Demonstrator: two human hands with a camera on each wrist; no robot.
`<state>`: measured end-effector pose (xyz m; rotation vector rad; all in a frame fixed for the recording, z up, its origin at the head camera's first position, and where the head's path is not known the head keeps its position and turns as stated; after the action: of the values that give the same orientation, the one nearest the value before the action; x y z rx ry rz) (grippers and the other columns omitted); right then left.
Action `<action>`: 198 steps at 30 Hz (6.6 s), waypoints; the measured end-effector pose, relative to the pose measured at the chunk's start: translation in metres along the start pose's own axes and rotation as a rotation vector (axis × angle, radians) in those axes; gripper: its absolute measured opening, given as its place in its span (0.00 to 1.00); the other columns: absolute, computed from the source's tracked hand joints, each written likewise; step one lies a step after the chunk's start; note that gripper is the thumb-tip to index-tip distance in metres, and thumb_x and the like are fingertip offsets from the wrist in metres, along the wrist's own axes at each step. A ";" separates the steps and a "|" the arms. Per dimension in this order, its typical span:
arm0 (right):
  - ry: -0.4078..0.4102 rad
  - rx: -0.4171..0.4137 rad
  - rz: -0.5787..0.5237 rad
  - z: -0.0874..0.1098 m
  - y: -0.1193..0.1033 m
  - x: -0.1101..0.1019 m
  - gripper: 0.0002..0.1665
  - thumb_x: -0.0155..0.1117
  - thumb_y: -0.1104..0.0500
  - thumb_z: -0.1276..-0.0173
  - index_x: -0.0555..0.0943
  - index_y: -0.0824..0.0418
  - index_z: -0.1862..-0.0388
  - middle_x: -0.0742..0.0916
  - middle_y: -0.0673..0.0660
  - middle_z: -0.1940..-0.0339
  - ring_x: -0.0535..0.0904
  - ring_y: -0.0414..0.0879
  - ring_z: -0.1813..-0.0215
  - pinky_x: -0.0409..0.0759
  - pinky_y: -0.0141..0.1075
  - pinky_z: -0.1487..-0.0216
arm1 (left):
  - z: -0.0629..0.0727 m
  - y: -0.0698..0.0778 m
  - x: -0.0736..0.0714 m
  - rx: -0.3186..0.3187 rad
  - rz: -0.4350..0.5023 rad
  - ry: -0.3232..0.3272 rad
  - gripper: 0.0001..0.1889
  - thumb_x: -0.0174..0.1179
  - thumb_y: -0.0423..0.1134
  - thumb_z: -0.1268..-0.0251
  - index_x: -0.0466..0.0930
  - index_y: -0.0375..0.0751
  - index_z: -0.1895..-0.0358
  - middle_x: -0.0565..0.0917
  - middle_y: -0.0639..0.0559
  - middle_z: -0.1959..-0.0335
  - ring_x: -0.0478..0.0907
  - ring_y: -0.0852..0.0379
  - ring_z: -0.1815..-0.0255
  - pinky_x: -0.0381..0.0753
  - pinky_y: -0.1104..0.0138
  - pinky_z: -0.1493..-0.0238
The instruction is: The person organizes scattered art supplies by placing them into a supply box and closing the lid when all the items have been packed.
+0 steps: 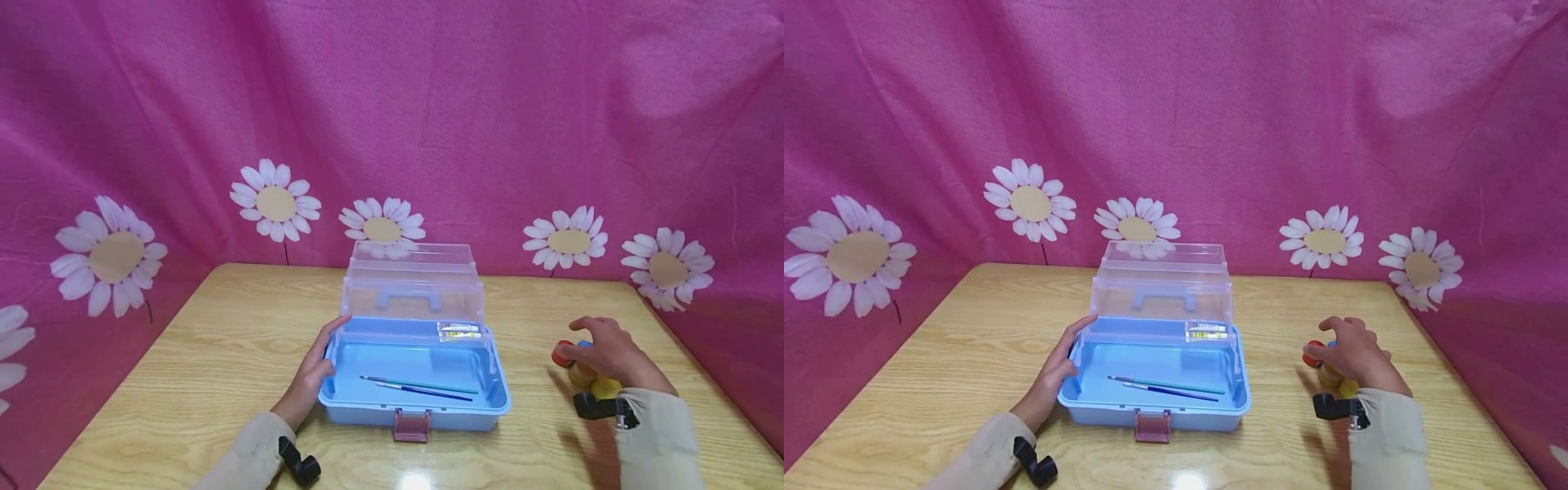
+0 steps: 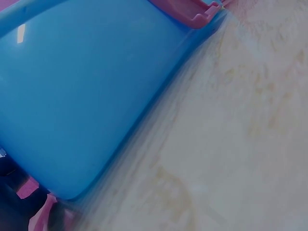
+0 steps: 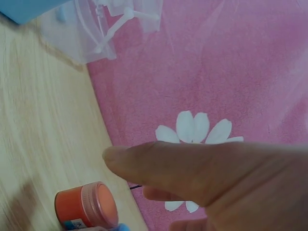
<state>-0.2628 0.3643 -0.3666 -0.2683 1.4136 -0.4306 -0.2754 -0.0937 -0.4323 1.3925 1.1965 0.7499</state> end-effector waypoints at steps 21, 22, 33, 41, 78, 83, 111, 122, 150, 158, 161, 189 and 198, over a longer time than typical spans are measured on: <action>-0.039 0.026 -0.011 -0.007 0.008 0.008 0.39 0.70 0.50 0.41 0.68 0.71 0.38 0.67 0.79 0.46 0.67 0.71 0.51 0.78 0.55 0.60 | -0.001 0.000 0.000 -0.001 0.001 0.002 0.43 0.40 0.28 0.48 0.54 0.73 0.28 0.46 0.65 0.23 0.40 0.52 0.22 0.39 0.37 0.31; -0.040 0.025 -0.013 -0.008 0.009 0.009 0.39 0.70 0.50 0.41 0.69 0.71 0.38 0.68 0.78 0.47 0.68 0.70 0.51 0.79 0.54 0.61 | -0.001 -0.001 0.000 -0.001 0.000 0.003 0.43 0.40 0.28 0.48 0.54 0.73 0.28 0.46 0.65 0.23 0.40 0.52 0.22 0.39 0.37 0.31; -0.073 0.041 -0.040 -0.012 0.014 0.013 0.35 0.69 0.51 0.41 0.72 0.70 0.41 0.74 0.73 0.52 0.69 0.65 0.54 0.76 0.50 0.62 | 0.000 0.000 0.000 -0.011 0.000 0.004 0.42 0.40 0.29 0.48 0.54 0.73 0.29 0.46 0.64 0.23 0.40 0.50 0.22 0.39 0.36 0.31; -0.049 0.042 -0.039 -0.011 0.012 0.012 0.31 0.68 0.52 0.39 0.74 0.70 0.43 0.76 0.72 0.53 0.70 0.65 0.55 0.71 0.54 0.64 | -0.001 -0.001 0.000 -0.012 -0.008 0.004 0.42 0.40 0.29 0.46 0.53 0.74 0.29 0.46 0.65 0.23 0.40 0.50 0.22 0.40 0.36 0.31; -0.020 0.034 -0.061 -0.011 0.013 0.013 0.29 0.68 0.50 0.39 0.78 0.68 0.46 0.78 0.71 0.53 0.71 0.63 0.56 0.68 0.53 0.65 | -0.001 -0.001 -0.001 0.022 -0.006 0.003 0.43 0.39 0.27 0.48 0.55 0.72 0.28 0.47 0.65 0.23 0.40 0.54 0.22 0.38 0.38 0.30; -0.010 0.025 -0.051 -0.011 0.013 0.012 0.28 0.69 0.50 0.40 0.79 0.68 0.47 0.78 0.71 0.53 0.71 0.62 0.56 0.66 0.53 0.65 | -0.001 -0.001 -0.001 0.022 -0.003 0.002 0.43 0.39 0.27 0.48 0.55 0.72 0.29 0.47 0.65 0.23 0.40 0.54 0.22 0.38 0.38 0.30; 0.108 -0.033 0.026 -0.010 -0.002 0.010 0.27 0.69 0.50 0.41 0.79 0.68 0.50 0.69 0.80 0.44 0.62 0.77 0.46 0.64 0.70 0.58 | -0.001 -0.002 -0.001 0.024 -0.014 0.003 0.42 0.39 0.28 0.47 0.54 0.72 0.28 0.47 0.66 0.23 0.40 0.54 0.22 0.39 0.38 0.30; 0.143 -0.070 0.022 -0.010 -0.017 0.011 0.28 0.70 0.51 0.43 0.79 0.69 0.49 0.64 0.81 0.37 0.57 0.79 0.40 0.59 0.76 0.51 | -0.001 0.000 -0.001 0.033 -0.004 0.002 0.42 0.39 0.27 0.47 0.55 0.71 0.28 0.47 0.66 0.23 0.40 0.55 0.22 0.39 0.38 0.30; 0.287 -0.142 0.009 -0.006 -0.041 0.003 0.31 0.70 0.52 0.41 0.76 0.72 0.46 0.60 0.80 0.33 0.55 0.80 0.37 0.56 0.76 0.48 | -0.001 -0.002 -0.001 0.004 -0.007 0.005 0.42 0.39 0.28 0.46 0.54 0.72 0.28 0.46 0.66 0.23 0.40 0.53 0.22 0.39 0.38 0.30; 0.348 -0.169 -0.017 -0.004 -0.050 0.000 0.29 0.70 0.56 0.42 0.76 0.71 0.45 0.60 0.78 0.32 0.55 0.77 0.36 0.58 0.74 0.48 | 0.000 -0.002 -0.001 0.007 -0.007 0.007 0.42 0.39 0.28 0.46 0.54 0.73 0.28 0.47 0.66 0.24 0.41 0.53 0.22 0.41 0.37 0.30; 0.369 -0.187 -0.034 -0.003 -0.051 -0.001 0.29 0.70 0.57 0.42 0.76 0.70 0.45 0.60 0.77 0.32 0.54 0.77 0.35 0.57 0.73 0.47 | 0.000 -0.002 -0.001 0.005 -0.006 0.004 0.42 0.39 0.28 0.46 0.54 0.73 0.28 0.47 0.67 0.24 0.41 0.53 0.22 0.41 0.37 0.30; 0.541 -0.293 -0.093 -0.003 -0.074 -0.010 0.25 0.70 0.57 0.41 0.77 0.66 0.46 0.65 0.72 0.32 0.57 0.72 0.33 0.56 0.73 0.45 | -0.001 0.002 -0.002 -0.013 -0.003 0.020 0.41 0.40 0.29 0.46 0.57 0.74 0.30 0.48 0.66 0.24 0.41 0.53 0.22 0.41 0.38 0.30; 0.524 -0.267 -0.145 -0.013 -0.080 -0.011 0.27 0.69 0.56 0.39 0.76 0.70 0.45 0.64 0.73 0.32 0.57 0.71 0.33 0.59 0.71 0.43 | -0.001 0.000 -0.005 -0.012 0.006 0.029 0.41 0.40 0.28 0.47 0.57 0.74 0.30 0.48 0.66 0.24 0.41 0.53 0.22 0.41 0.38 0.30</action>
<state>-0.2874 0.2984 -0.3245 -0.5025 1.9786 -0.4489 -0.2779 -0.0979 -0.4311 1.3800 1.2092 0.7828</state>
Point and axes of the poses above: each hand's wrist, its own z-axis away from the middle knuckle, its own x-axis out of the palm, y = z × x, the point moved 5 cm from there along -z, towards the middle knuckle
